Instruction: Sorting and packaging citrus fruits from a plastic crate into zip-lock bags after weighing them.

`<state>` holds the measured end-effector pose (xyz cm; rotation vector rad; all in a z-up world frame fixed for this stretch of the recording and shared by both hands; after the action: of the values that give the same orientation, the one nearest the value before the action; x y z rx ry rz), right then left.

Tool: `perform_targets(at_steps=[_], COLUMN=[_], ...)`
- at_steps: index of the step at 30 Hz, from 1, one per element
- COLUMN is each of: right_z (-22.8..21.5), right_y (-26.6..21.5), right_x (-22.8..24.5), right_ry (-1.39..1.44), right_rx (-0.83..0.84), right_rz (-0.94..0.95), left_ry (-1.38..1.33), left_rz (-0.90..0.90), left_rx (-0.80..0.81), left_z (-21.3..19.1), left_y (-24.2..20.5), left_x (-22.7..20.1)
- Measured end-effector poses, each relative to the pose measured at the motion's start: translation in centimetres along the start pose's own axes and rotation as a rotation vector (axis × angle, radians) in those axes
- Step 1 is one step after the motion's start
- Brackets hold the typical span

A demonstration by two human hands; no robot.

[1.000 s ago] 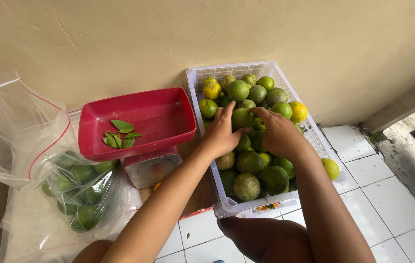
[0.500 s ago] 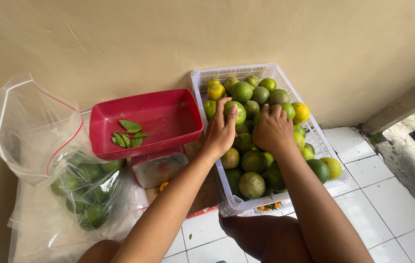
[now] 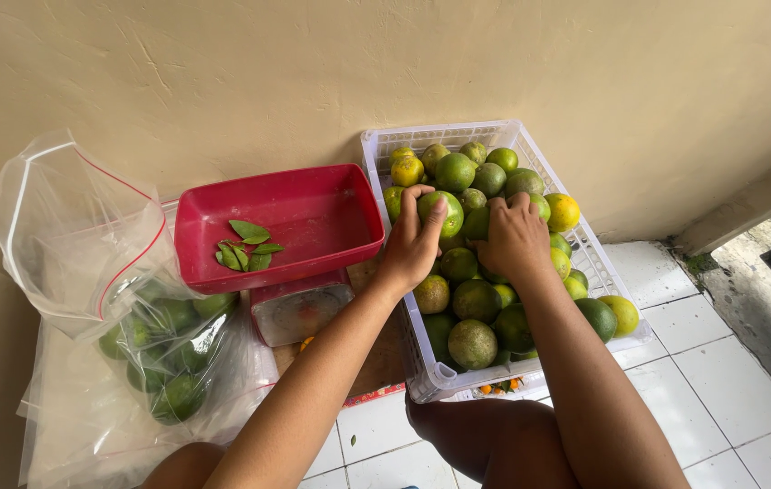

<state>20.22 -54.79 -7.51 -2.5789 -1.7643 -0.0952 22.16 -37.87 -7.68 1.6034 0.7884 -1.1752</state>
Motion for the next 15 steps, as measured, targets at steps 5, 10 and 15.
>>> perform_targets(at_steps=[5,10,15], right_z=[-3.0,-6.8,-6.7], right_y=[-1.0,-3.5,-4.6], right_x=[0.0,0.8,2.5], right_ry=[0.14,0.496,0.718], right_rx=[-0.003,0.021,0.211], right_rz=[0.009,-0.042,-0.03], left_ry=[0.067,-0.015,-0.107], left_rz=[-0.041,0.009,-0.007], left_rx=[0.0,-0.008,-0.061], left_z=[-0.2,-0.5,-0.9], left_y=[-0.3,0.5,1.3], left_x=[-0.4,0.1,2.6])
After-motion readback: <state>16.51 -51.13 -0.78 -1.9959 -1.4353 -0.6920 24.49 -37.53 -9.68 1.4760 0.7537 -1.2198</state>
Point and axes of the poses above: each hand's wrist, its own y-axis towards the middle knuckle, its own z-axis out of the palm, x = y × z, the point moved 10 cm from there along y, towards the middle knuckle, and after that the axes turned 7 degrees about z, right-handed, at the moved point
